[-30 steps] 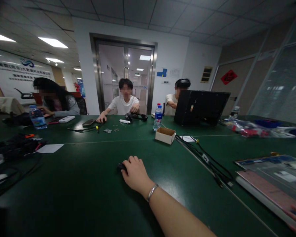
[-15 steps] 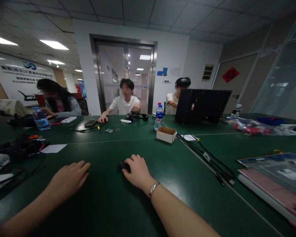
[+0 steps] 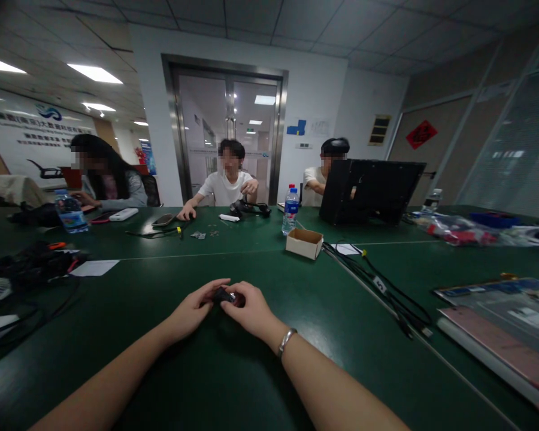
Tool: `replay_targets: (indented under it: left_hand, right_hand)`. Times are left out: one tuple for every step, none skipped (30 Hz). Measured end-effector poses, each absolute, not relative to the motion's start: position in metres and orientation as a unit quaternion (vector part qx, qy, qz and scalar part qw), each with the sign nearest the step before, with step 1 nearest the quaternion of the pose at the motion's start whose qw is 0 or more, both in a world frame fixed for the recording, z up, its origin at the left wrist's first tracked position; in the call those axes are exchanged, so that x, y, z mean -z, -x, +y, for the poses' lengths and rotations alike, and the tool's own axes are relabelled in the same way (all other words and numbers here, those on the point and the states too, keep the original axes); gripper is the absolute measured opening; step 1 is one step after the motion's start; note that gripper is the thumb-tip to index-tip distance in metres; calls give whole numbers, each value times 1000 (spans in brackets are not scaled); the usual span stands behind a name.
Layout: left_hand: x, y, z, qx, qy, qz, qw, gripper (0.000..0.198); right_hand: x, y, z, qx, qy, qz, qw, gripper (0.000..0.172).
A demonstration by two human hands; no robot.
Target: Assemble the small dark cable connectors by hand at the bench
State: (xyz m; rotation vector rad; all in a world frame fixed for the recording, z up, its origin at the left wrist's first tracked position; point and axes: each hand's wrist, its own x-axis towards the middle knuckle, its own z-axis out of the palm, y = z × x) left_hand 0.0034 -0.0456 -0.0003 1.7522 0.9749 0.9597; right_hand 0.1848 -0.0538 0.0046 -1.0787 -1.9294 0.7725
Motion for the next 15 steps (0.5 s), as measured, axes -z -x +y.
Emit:
replay_targets:
  left_hand:
    - [-1,-4,-47,-381,-714,384,445,50]
    - [-3,-4,-48,-379,-716,381,445,49]
    - [-4,-5,-49,-382,-715,383,443,46]
    - [-6,-6,-50,-388,-713,386,439,41]
    - [-7,-7,-50,-391,-711,390,436,36]
    - [-7,-8,-51,-394,-710,395,430,30]
    - [-7,-8,-51,-396,-710,402,422,24]
    - [-7,-8,-51,-399,-709,407,415,21]
    - [-7,-8,-51,-401,-709,410,411,20]
    - [-6,-8,-51,-405,-707,410,411,19]
    - [-5,-8,-51,-408,-705,408,413,19]
    - [-4,-7,-50,-414,-702,407,413,20]
    - [-3,-7,-49,-423,-698,411,405,20]
    - [-1,-6,-48,-436,-695,420,388,20]
    - [0,-5,-47,-452,-691,433,362,20]
  right_hand:
    - [-3,-184,-52,-336,419,-744,398,22]
    - [-2,-184,-51,-366,412,-731,404,24]
    - [-1,-184,-50,-391,403,-720,408,25]
    - [-1,-183,-49,-411,394,-713,410,25]
    - [-2,-183,-49,-428,385,-707,410,25]
    - [-2,-183,-49,-441,378,-704,408,25]
    - [-3,-183,-50,-450,373,-703,406,24]
    - [-4,-183,-50,-457,369,-701,404,23]
    - [-4,-183,-50,-463,368,-698,404,23]
    - [-5,-183,-50,-469,366,-694,405,22]
    - [-5,-183,-50,-476,365,-688,408,22]
    - [-6,-183,-50,-486,363,-679,413,23]
    - [-6,-183,-50,-495,361,-669,419,23]
    - [-5,-183,-50,-503,360,-661,425,24]
    - [-5,-183,-50,-508,361,-654,429,25]
